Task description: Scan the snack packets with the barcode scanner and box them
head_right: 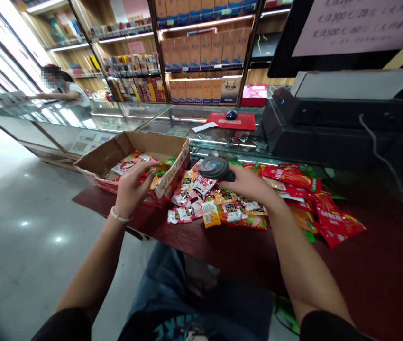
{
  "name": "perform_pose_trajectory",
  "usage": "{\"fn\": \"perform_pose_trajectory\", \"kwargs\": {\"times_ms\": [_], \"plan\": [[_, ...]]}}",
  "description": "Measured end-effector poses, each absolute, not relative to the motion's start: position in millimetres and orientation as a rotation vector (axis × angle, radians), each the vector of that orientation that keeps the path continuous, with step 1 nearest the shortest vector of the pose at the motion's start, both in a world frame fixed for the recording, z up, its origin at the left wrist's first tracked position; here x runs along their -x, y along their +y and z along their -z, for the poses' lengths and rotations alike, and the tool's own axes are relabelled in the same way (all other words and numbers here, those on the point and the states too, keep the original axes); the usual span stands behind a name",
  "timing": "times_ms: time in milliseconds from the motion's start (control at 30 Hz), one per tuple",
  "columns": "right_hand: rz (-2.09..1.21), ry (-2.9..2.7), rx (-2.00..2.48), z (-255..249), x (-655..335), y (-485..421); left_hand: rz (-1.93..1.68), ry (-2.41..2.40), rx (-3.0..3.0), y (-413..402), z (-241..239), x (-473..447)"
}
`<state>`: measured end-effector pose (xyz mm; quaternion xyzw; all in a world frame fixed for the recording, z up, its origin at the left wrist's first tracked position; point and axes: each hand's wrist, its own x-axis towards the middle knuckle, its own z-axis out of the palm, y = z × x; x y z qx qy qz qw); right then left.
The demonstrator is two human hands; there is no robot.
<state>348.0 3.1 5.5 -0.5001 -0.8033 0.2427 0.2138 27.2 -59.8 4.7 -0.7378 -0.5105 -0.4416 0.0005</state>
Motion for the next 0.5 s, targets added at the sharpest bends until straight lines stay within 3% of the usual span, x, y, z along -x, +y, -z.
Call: {"fn": "perform_pose_trajectory", "kwargs": {"times_ms": [267, 500], "plan": [[-0.700, -2.346, 1.436, -18, -367, -3, 1.386, -1.623, 2.869, -78, 58, -86], [-0.658, -2.308, 1.400, -26, -369, -8, 1.544, -1.965, 2.917, -68, 102, -101]]}}
